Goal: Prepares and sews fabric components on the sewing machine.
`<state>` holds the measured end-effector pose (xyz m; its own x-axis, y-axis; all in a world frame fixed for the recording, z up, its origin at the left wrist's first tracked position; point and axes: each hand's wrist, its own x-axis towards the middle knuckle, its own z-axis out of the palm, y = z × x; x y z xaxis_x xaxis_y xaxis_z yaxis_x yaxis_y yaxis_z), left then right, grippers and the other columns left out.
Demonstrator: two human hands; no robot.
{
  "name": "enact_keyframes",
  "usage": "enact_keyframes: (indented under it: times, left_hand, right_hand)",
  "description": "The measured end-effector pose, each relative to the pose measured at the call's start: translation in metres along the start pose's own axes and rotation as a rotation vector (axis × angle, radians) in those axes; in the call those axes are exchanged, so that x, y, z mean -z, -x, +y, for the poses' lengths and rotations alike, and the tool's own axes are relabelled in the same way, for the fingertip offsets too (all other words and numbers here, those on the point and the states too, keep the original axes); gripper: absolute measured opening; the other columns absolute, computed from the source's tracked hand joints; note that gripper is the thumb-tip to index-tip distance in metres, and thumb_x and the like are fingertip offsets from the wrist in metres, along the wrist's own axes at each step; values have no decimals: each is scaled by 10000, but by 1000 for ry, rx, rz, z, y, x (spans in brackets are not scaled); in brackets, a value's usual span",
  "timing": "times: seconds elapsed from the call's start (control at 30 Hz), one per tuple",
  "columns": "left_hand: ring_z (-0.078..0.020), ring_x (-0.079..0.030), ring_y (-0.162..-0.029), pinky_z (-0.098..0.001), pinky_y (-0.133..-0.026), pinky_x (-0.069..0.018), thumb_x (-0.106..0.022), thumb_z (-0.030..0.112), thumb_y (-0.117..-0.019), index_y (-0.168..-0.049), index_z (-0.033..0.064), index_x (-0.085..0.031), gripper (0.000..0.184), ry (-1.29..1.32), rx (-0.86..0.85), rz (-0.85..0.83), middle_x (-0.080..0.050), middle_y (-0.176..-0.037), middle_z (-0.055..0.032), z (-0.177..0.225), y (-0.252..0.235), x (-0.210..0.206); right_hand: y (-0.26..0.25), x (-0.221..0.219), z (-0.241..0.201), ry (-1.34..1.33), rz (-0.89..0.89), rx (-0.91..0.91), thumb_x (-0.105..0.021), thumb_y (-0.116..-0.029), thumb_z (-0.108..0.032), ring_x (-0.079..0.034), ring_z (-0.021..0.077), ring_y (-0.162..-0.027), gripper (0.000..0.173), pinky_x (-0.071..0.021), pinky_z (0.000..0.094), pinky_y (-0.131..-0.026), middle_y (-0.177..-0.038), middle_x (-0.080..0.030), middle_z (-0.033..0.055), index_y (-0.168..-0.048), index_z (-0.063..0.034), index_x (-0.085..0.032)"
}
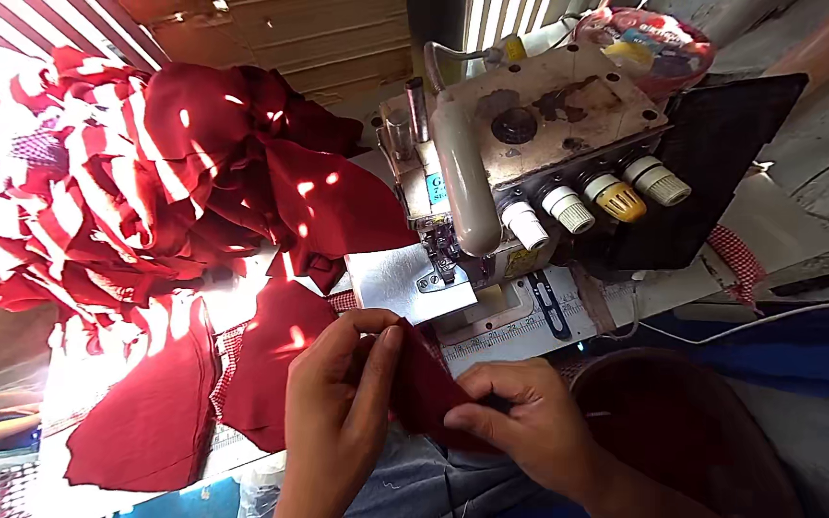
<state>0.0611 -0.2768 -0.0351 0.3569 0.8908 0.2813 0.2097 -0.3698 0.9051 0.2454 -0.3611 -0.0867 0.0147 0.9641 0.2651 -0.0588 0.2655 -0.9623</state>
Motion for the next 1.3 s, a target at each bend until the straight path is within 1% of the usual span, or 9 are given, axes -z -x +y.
enact_keyframes:
  times: [0.07,0.23,0.3,0.43,0.5,0.67,1.13,1.23,1.3]
  left_hand:
    - [18,-588,-720,-139,-629,-497,-586,229,-1037,-1027,108,-729,188,-150,-57,-56,-675,-919,62,1,-11,5]
    - [37,-617,-767,-185,-657,-518,-734,326,-920,-996,256,-799,122,-478,-82,-49,-690,-912,132,-34,-44,-3]
    - [7,-595,-796,-201,-682,-486,-778,347,-874,-1024,209,-762,204,-530,-76,55,-676,-935,94,-33,-39,-11]
    - [-151,-610,-823,-296,-733,-469,-764,327,-912,-876,133,-802,201,-707,-187,211,-673,-840,-46,-23,-11,-29]
    - [-190,-618,-905,-328,-802,-454,-737,340,-945,-938,143,-820,213,-762,-227,229,-720,-918,-60,-19,4,-40]
    - [-252,-610,-1177,-406,-1005,-417,-660,388,-985,-1110,167,-810,295,-748,-236,199,-720,-1245,-113,-29,11,-57]
    - [-301,-555,-1322,-506,-1124,-355,-574,382,-1027,-1203,169,-782,346,-745,-259,135,-671,-1371,-82,-46,2,-55]
    - [-356,-494,-1405,-558,-1194,-331,-556,387,-1037,-1328,84,-686,440,-658,-246,141,-593,-1442,-189,-48,16,-48]
    - [-224,-481,-1394,-395,-1166,-394,-580,337,-1029,-1367,83,-613,424,-535,-206,243,-548,-1447,-118,-48,38,-42]
  right_hand:
    - [2,-9,-2,-75,22,-24,-727,-965,-161,-663,-10,-715,178,-565,149,-646,-795,-721,12,-921,12,-720]
    - [-7,-23,40,-69,230,-118,-724,-947,-96,-674,30,-687,119,-584,189,-632,-793,-722,28,-919,20,-725]
    - [-7,-20,49,-60,250,-80,-737,-936,-90,-698,55,-771,111,-601,206,-695,-874,-740,52,-923,20,-739]
    - [3,-14,49,-41,181,-44,-760,-915,-100,-715,145,-1043,133,-628,274,-857,-1135,-725,137,-953,21,-723]
    - [11,-9,46,-94,149,-66,-749,-924,-93,-714,138,-1045,134,-624,283,-874,-1121,-730,126,-983,20,-708]
    - [13,3,34,-228,125,-138,-677,-982,-93,-684,17,-806,109,-584,183,-715,-888,-715,18,-1033,-3,-640]
    - [5,11,28,-145,145,-190,-617,-1004,-43,-717,77,-829,162,-618,237,-742,-930,-740,68,-1110,70,-664]
    - [5,9,30,-104,131,-215,-606,-1015,-65,-711,74,-822,149,-611,244,-744,-910,-734,65,-1066,54,-681]
    - [7,10,31,-83,104,-242,-599,-1030,-101,-707,74,-810,166,-607,254,-740,-886,-728,62,-1033,38,-689]
